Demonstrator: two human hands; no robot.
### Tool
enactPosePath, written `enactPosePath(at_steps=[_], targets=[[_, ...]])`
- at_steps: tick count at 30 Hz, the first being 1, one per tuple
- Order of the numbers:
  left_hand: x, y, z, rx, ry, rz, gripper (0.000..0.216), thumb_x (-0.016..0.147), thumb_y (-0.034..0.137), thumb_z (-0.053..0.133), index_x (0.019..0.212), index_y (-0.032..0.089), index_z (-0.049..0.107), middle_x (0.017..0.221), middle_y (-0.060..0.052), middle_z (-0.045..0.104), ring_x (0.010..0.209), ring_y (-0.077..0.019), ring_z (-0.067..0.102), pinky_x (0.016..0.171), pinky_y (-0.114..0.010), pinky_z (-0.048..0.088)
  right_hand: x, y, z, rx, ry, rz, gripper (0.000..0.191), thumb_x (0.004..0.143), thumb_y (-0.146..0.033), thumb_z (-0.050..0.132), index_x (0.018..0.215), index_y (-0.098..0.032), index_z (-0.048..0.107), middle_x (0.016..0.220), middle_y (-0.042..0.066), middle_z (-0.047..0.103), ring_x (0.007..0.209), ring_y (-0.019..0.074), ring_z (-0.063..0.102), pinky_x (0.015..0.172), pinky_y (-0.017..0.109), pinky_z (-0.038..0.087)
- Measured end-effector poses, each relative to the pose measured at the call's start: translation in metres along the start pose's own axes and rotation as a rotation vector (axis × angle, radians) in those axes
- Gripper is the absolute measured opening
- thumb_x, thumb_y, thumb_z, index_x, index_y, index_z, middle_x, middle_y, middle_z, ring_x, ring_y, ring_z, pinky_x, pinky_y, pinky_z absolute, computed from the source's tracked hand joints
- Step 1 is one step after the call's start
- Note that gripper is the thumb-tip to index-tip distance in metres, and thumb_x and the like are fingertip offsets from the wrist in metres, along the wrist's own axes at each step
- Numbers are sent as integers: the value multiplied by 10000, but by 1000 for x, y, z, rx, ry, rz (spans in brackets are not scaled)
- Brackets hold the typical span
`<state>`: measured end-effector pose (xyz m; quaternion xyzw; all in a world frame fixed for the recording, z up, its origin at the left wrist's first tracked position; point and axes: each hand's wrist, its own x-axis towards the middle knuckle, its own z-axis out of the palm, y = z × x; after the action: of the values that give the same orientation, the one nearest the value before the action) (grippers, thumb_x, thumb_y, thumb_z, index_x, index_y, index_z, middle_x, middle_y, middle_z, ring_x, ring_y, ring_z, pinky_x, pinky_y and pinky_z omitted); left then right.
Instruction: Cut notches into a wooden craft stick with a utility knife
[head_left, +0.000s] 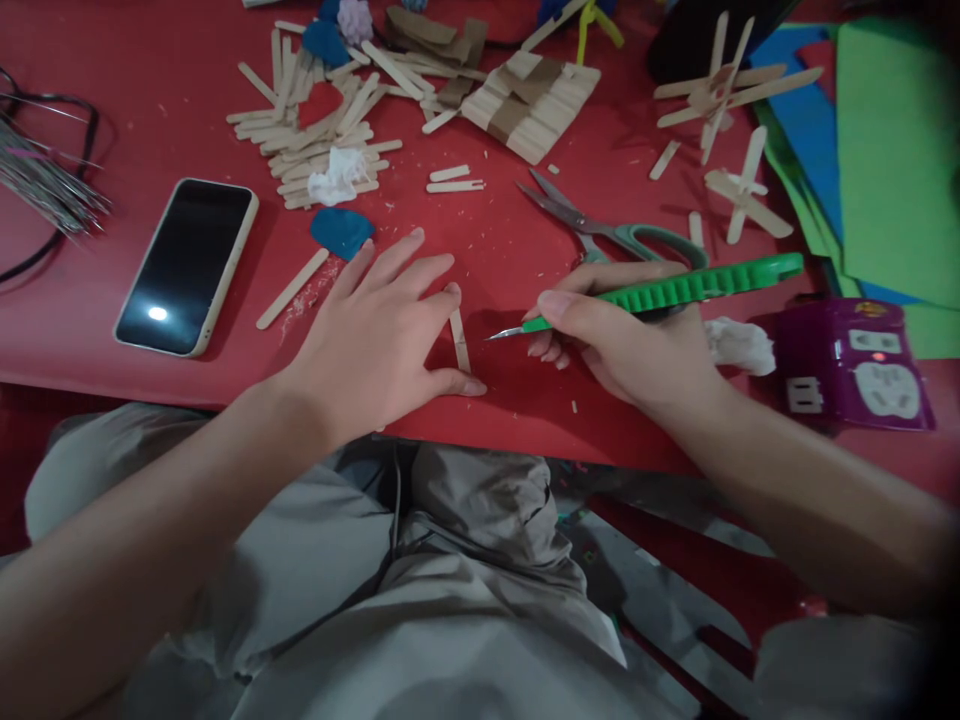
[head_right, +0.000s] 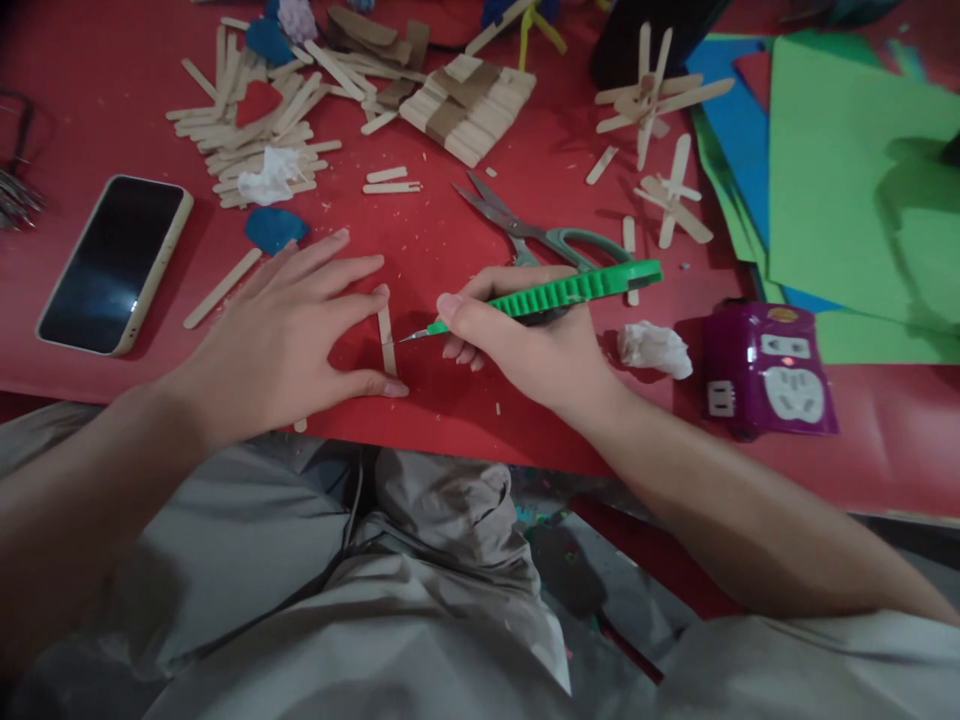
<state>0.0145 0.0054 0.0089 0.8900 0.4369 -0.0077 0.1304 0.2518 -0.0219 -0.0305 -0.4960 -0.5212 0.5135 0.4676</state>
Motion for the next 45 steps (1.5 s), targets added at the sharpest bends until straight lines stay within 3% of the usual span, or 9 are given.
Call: enactPosePath(at_steps=[13, 19, 28, 37, 45], targets=[[1, 4, 0, 50, -11, -44, 734, 934, 597, 912, 1508, 166, 762, 1752, -163, 586, 1732, -469, 366, 1444, -650, 278, 1, -3, 2, 8, 72, 40, 272, 872, -320, 880, 639, -255, 757, 551, -31, 693, 486, 120, 626, 473, 249, 475], [1, 2, 2, 34, 15, -25, 760, 923, 607, 918, 1521, 166, 757, 1736, -169, 605, 1724, -466, 390, 1431, -658, 311, 3, -1, 2, 60, 103, 56, 296, 859, -405, 928, 642, -274, 777, 544, -21, 694, 467, 138, 615, 470, 283, 507], [1, -1, 5, -5, 37, -6, 716, 908, 564, 939, 1489, 176, 783, 1732, -179, 605, 1710, -483, 409, 1440, -650, 317, 3, 4, 2, 5, 53, -7, 264, 897, -361, 905, 680, -255, 798, 594, -22, 721, 498, 128, 651, 523, 267, 573], [1, -1, 4, 2, 26, -17, 699, 915, 579, 929, 1479, 190, 786, 1741, -164, 598, 1714, -486, 397, 1423, -679, 333, 1, 3, 1, -5, 26, -19, 313, 960, -286, 853, 659, -264, 772, 601, -20, 707, 526, 126, 634, 520, 269, 512], [0, 0, 6, 11, 38, -23, 709, 911, 604, 927, 1477, 200, 785, 1747, -147, 596, 1715, -479, 399, 1418, -666, 337, 2, -4, 2, -4, 76, 37, 283, 871, -271, 847, 612, -247, 734, 557, -23, 688, 494, 117, 611, 479, 249, 461]])
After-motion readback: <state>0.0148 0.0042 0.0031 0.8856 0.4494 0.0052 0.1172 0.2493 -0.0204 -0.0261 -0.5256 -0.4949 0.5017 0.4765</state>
